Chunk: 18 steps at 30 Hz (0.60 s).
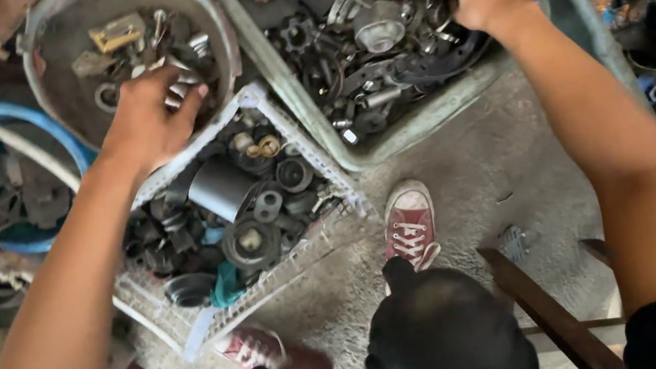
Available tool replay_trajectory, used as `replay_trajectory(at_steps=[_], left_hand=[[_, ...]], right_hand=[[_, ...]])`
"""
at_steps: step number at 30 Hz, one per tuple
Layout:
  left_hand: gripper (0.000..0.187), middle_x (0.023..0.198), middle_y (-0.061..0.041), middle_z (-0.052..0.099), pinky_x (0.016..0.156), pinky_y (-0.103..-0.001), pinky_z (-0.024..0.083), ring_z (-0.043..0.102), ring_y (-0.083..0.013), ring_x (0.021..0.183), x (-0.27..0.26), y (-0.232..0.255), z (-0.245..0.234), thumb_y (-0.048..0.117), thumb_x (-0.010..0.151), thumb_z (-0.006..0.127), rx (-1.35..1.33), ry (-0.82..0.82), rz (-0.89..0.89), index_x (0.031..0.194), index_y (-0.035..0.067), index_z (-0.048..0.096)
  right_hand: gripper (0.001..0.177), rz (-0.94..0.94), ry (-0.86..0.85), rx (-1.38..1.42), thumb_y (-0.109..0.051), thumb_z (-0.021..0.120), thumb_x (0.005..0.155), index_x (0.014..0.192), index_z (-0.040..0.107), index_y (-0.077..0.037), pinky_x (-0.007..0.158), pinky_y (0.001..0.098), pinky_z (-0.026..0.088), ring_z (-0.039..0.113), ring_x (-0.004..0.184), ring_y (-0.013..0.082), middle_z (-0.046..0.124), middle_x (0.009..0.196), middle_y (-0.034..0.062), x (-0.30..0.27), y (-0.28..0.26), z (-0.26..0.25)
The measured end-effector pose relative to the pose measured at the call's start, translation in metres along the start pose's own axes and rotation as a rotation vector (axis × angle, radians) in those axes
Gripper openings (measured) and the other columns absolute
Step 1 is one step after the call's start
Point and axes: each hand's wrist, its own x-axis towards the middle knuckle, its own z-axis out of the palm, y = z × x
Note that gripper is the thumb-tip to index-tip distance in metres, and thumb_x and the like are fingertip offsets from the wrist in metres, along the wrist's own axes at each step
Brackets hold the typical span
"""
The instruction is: The person sits on the floor and cleans various metal parts, including pipes, rings, and washers, using a green cloth. They pick up each item from a bin, wipe it thoroughly, and place it into a different container.
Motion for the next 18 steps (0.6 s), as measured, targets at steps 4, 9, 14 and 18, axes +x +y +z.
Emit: replay_trajectory(at_steps=[4,9,14,18], left_hand=[[0.03,0.102,-0.029,0.07,0.081,-0.047,0.058,0.071,-0.0427,0.092,-0.029,-0.014,-0.003,0.023,0.098,0.071,0.085,0.009,0.071,0.113,-0.003,0.071],[0.03,0.102,-0.029,0.07,0.084,-0.051,0.056,0.067,-0.0464,0.095,-0.047,-0.024,-0.001,0.019,0.096,0.072,0.215,-0.057,0.162,0.115,-0.004,0.071],[0.031,0.103,-0.028,0.07,0.086,-0.053,0.055,0.067,-0.0465,0.097,-0.052,-0.034,0.006,0.022,0.096,0.071,0.227,-0.065,0.144,0.116,-0.002,0.07],[0.035,0.101,-0.027,0.071,0.085,-0.055,0.055,0.066,-0.0475,0.097,-0.05,-0.032,-0.001,0.028,0.096,0.069,0.324,-0.107,0.099,0.117,0.0,0.069]], right_hand=[[0.041,-0.037,0.0,0.026,-0.042,0.081,0.088,0.102,0.079,-0.004,0.085,0.0531,0.058,0.07,0.101,0.0433,0.074,0.104,0.0233,-0.008,0.003,-0.008],[0.041,-0.029,0.21,0.171,-0.033,0.088,0.085,0.115,0.075,-0.007,0.084,0.0544,0.057,0.069,0.097,0.0459,0.073,0.103,0.0254,-0.018,0.005,-0.005],[0.048,-0.115,0.226,0.207,-0.026,0.086,0.084,0.124,0.069,-0.005,0.083,0.056,0.056,0.068,0.098,0.0477,0.072,0.111,0.0259,-0.025,-0.002,-0.014],[0.041,-0.227,0.235,0.257,-0.03,0.087,0.085,0.113,0.072,-0.004,0.095,0.0515,0.056,0.067,0.104,0.0472,0.07,0.112,0.0279,-0.037,-0.013,-0.011]])
